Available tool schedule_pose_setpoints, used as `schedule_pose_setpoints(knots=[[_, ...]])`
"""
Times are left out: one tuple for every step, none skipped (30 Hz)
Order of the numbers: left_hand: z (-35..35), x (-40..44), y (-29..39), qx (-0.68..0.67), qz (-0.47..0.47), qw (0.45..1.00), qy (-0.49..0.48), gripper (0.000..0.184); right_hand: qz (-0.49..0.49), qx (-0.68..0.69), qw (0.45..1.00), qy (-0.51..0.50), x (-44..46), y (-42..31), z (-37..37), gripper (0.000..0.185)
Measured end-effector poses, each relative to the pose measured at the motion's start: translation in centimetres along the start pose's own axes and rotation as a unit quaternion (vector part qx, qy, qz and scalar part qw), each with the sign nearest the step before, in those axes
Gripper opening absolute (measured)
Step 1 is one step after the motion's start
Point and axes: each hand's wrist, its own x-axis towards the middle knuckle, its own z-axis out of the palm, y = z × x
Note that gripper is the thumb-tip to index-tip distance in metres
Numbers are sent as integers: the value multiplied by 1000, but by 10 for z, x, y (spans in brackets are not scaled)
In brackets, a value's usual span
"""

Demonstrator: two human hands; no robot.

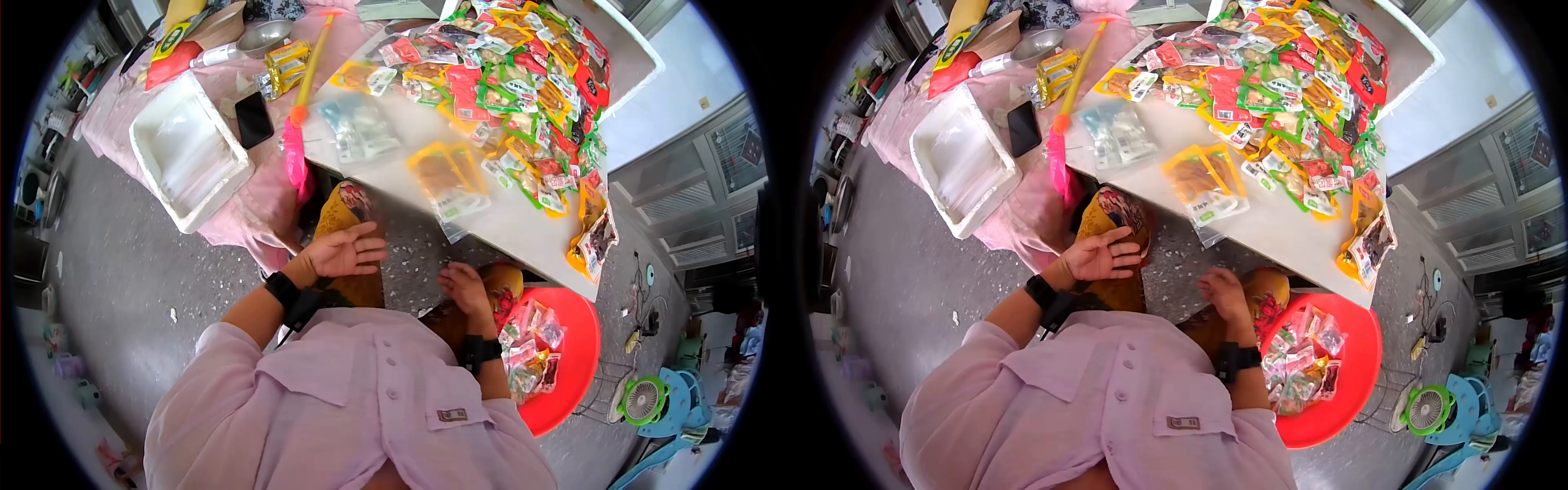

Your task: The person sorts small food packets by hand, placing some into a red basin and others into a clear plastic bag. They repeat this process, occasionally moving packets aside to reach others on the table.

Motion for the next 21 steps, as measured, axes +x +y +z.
schedule_pose_setpoints(knots=[[0,0,0,1,0,1000,2,43,1,-1,1000,-3,2,1,-2,25],[1,0,0,3,0,1000,4,42,3,-2,1000,-5,1,1,-2,27],[2,0,0,3,0,1000,7,42,6,-5,1000,0,1,1,-1,26],[3,-1,0,3,0,1000,11,42,8,-7,1000,5,0,0,0,26],[4,-1,0,2,0,1000,16,42,11,-10,1000,10,-1,-1,1,26],[5,0,0,1,0,1000,20,42,12,-10,1000,11,-2,-2,2,26],[6,-1,0,-1,0,1000,29,40,12,-9,1000,12,-3,-3,3,26],[8,-1,0,-4,0,999,37,39,12,-8,1000,13,-3,-3,4,25],[8,0,0,-6,0,999,45,38,11,-8,1000,12,-3,-3,3,25],[7,0,0,1,0,999,41,39,10,-7,1000,11,-3,-2,2,25],[5,0,-1,8,1,999,37,40,9,-7,1000,10,-3,-2,3,24],[4,0,0,15,2,999,34,41,7,-5,1000,13,-3,-3,4,23],[3,0,0,13,3,1000,27,42,6,-4,1000,16,-4,-4,5,23],[2,0,-1,10,4,1000,20,42,5,-3,1000,19,-5,-5,7,22],[2,0,-1,8,5,1000,14,43,4,-2,1000,19,-5,-5,7,22],[2,1,-1,7,6,1000,13,44,4,-2,1000,19,-5,-4,7,21],[3,1,-2,5,7,1000,13,45,5,-2,1000,18,-5,-4,7,21],[3,0,-2,4,8,1000,14,46,5,-2,1000,16,-4,-3,6,21],[3,0,-2,6,9,1000,17,46,5,-2,1000,14,-3,-3,6,21],[3,0,-2,7,10,1000,19,47,5,-2,1000,12,-3,-2,5,22],[3,0,-2,9,11,1000,22,47,7,-1,1000,13,-3,-3,5,22]])
